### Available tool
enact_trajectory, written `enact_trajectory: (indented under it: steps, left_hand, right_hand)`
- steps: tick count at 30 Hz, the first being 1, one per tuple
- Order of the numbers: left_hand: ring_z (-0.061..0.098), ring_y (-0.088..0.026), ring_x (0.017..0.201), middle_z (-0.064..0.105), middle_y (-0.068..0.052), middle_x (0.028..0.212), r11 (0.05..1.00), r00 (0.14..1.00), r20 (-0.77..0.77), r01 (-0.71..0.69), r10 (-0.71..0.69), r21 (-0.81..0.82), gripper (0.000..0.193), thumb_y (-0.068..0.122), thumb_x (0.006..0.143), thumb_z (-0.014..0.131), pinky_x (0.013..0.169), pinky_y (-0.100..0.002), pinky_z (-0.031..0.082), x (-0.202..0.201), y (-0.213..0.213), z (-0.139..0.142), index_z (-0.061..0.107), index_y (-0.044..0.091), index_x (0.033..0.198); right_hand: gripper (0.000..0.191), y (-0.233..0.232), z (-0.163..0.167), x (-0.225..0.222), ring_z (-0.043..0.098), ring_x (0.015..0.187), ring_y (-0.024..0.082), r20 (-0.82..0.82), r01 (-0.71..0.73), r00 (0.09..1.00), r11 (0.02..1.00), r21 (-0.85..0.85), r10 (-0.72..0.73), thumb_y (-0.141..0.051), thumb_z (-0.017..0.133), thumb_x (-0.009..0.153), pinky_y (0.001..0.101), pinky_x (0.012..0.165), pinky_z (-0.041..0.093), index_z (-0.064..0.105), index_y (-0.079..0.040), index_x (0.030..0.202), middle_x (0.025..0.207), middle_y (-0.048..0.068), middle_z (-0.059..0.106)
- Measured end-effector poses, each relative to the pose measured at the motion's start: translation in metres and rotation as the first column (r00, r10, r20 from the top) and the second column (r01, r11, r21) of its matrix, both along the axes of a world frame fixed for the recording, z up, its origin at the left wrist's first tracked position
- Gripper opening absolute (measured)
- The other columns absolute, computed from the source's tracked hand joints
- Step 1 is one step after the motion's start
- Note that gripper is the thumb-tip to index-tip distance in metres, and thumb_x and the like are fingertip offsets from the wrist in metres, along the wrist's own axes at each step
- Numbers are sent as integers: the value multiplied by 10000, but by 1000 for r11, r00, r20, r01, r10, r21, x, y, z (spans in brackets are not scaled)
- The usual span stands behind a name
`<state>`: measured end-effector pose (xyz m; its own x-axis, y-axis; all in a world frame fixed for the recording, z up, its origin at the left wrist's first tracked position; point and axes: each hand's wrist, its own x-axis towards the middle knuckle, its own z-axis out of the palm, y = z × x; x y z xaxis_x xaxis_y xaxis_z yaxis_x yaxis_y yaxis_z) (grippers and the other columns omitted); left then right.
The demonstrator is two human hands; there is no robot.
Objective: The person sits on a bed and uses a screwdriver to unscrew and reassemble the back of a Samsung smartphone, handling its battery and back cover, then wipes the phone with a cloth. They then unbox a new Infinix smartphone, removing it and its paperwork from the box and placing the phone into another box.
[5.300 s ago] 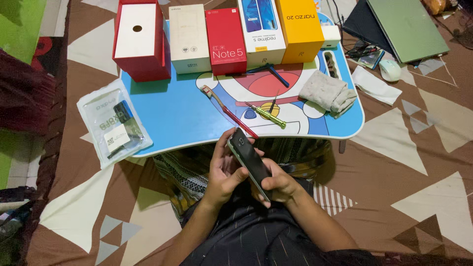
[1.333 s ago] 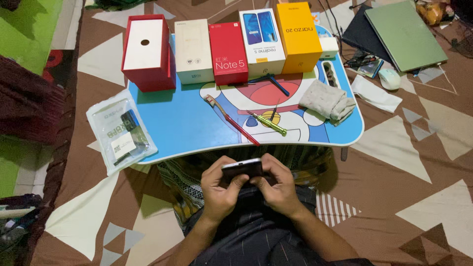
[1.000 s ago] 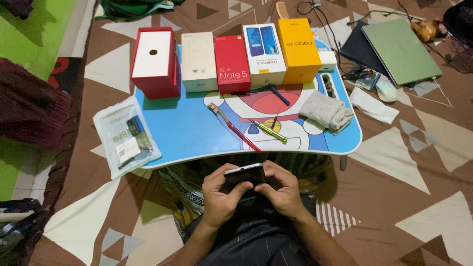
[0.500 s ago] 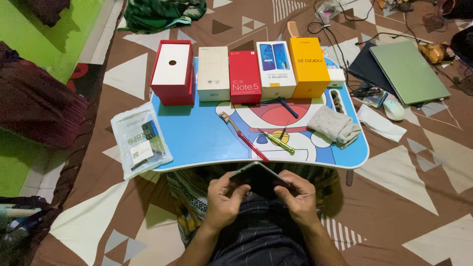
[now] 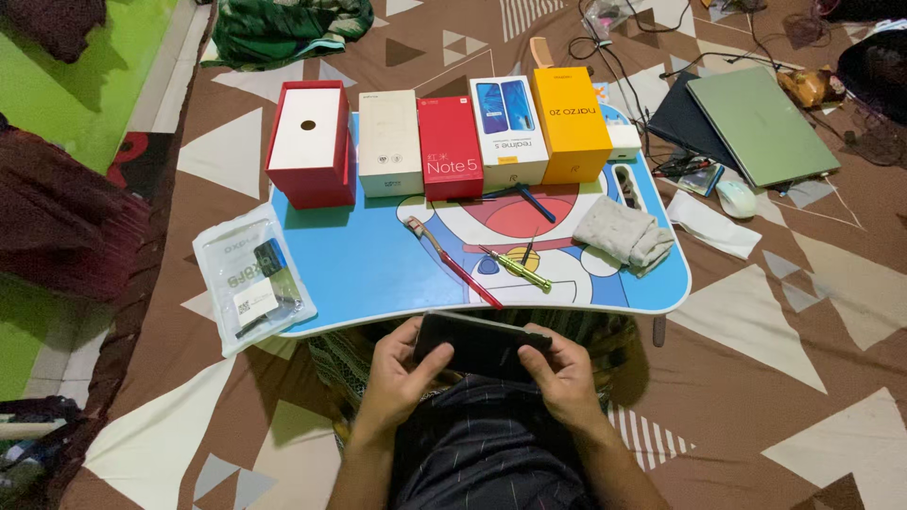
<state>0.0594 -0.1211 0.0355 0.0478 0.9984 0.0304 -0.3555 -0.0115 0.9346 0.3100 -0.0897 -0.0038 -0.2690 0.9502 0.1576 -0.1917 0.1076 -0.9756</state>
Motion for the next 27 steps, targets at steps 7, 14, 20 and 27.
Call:
enact_trajectory:
  steps: [7,14,20,27]
  left_hand:
    - [693,-169,1023,725,-123,1153,991,988,83,-132,131,15,378,64,958,683,918,-314,572,11,3,-2,604,-70,1302]
    - [659,-172,1026,713,-123,1133,994,995,-36,-93,95,60,407,-20,888,719,913,-292,519,-18,0,-27,616,-86,1276]
    - [660,-199,1031,702,-149,1118,813,833,240,-545,498,205,466,-60,814,643,938,-305,510,-49,23,-44,592,-59,1277]
    - [636,-198,988,677,-139,1063,735,758,81,-649,647,198,325,12,957,670,900,-307,500,-66,48,-25,589,-65,1262]
  right_hand:
    - [238,-2,1,-4,680,775,130,56,-153,985,975,-160,164,-105,723,961,276,688,562,671,28,1151,936,91,743]
    - [344,16,24,2,720,928,166,270,-295,931,943,156,246,-167,787,928,328,732,595,690,1,1212,1072,105,773]
    - [360,83,61,-40,626,1168,279,483,-90,817,756,648,-316,-186,701,954,440,1018,468,644,-64,1288,1236,109,680]
    - [249,136,68,-68,609,902,287,653,-185,632,737,650,-417,-172,771,839,422,776,444,695,-43,1038,959,95,640]
